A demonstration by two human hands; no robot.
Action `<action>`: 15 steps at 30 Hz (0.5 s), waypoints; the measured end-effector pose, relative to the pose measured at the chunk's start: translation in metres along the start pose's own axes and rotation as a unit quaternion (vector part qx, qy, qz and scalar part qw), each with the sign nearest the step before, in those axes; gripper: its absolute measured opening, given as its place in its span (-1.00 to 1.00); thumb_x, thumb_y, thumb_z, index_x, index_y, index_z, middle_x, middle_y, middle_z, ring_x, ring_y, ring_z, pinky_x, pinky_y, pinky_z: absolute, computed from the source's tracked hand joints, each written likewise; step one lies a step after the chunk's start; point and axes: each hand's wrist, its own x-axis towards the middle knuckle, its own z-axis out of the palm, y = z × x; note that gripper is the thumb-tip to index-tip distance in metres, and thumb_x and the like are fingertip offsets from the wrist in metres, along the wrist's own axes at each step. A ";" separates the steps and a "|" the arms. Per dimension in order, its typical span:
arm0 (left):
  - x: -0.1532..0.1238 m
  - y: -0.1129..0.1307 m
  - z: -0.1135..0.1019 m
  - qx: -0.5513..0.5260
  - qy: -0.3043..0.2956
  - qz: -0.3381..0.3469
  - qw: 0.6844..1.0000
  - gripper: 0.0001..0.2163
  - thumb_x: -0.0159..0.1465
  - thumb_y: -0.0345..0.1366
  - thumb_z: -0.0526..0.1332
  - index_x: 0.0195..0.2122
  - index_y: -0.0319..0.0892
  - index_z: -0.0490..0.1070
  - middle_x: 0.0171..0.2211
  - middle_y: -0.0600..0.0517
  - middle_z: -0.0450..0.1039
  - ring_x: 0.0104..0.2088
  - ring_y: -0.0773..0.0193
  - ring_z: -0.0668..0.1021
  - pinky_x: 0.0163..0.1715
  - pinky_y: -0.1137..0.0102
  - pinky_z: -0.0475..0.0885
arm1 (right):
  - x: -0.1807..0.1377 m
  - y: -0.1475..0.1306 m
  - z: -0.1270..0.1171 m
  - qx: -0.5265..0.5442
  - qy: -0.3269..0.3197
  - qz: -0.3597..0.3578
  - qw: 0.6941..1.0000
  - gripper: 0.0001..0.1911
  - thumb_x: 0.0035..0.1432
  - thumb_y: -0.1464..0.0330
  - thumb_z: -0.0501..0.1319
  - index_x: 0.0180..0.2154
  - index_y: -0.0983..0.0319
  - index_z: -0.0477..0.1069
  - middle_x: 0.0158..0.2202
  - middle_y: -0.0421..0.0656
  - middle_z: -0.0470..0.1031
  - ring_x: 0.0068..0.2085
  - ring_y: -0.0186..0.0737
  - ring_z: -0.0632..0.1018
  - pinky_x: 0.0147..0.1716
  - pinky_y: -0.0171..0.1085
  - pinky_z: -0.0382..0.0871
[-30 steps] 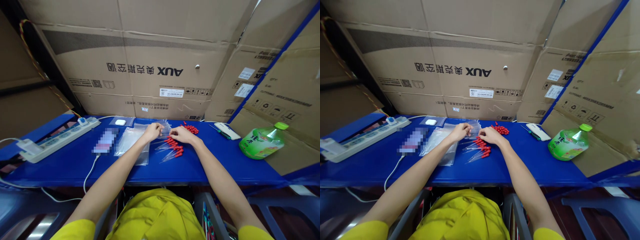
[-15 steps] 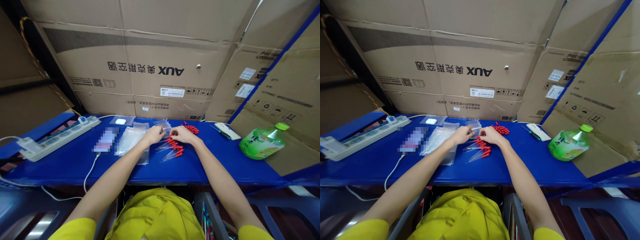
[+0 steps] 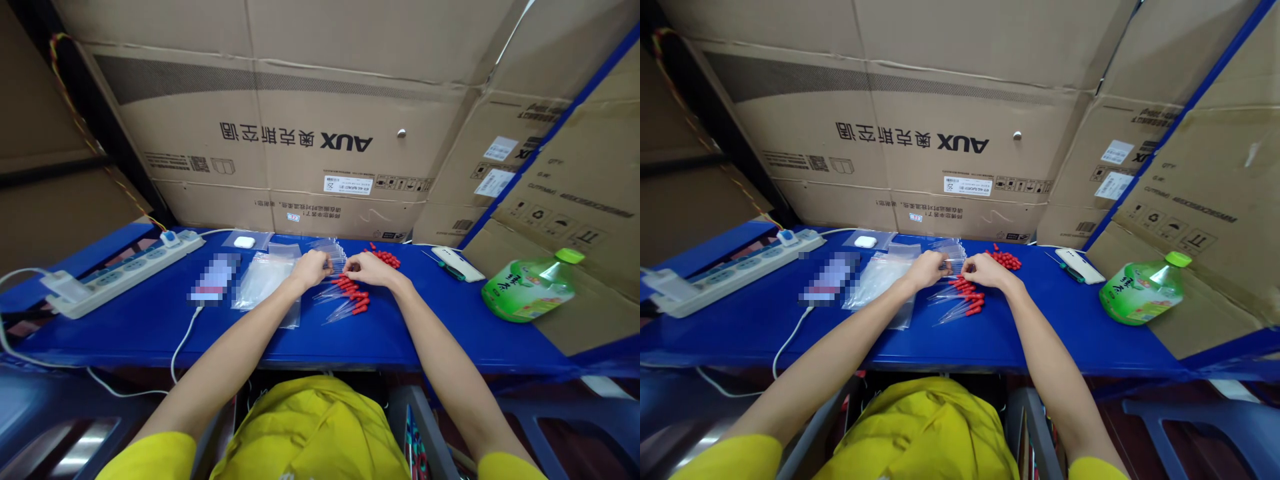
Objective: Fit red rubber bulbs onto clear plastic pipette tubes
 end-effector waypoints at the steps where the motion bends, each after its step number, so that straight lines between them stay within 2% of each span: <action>1: -0.001 0.002 0.000 0.001 0.002 -0.001 1.000 -0.91 0.28 -0.30 0.33 -0.22 -0.13 0.60 -0.24 -0.10 0.65 -0.11 0.03 0.66 -0.15 0.37 0.46 | 0.000 0.000 0.000 -0.002 0.003 0.001 1.000 -0.85 0.11 0.50 0.25 -0.33 0.25 0.61 -0.34 -0.16 0.67 -0.35 -0.24 0.61 -0.28 -0.35 0.40; 10: 0.000 0.005 0.001 0.001 0.020 -0.016 1.000 -0.89 0.31 -0.33 0.26 -0.20 -0.14 0.58 -0.21 -0.13 0.64 -0.09 0.03 0.66 -0.10 0.34 0.48 | 0.002 0.002 0.000 -0.040 0.056 0.021 0.997 -0.89 0.10 0.52 0.30 -0.35 0.26 0.60 -0.35 -0.14 0.67 -0.31 -0.23 0.62 -0.28 -0.35 0.38; 15: 0.001 0.003 0.003 0.016 0.038 -0.041 0.998 -0.85 0.34 -0.27 0.25 -0.13 -0.15 0.56 -0.18 -0.14 0.64 -0.08 0.01 0.65 -0.13 0.34 0.47 | 0.002 0.005 -0.001 -0.058 0.048 0.041 0.996 -0.92 0.13 0.50 0.31 -0.37 0.25 0.59 -0.39 -0.15 0.66 -0.32 -0.24 0.62 -0.32 -0.36 0.35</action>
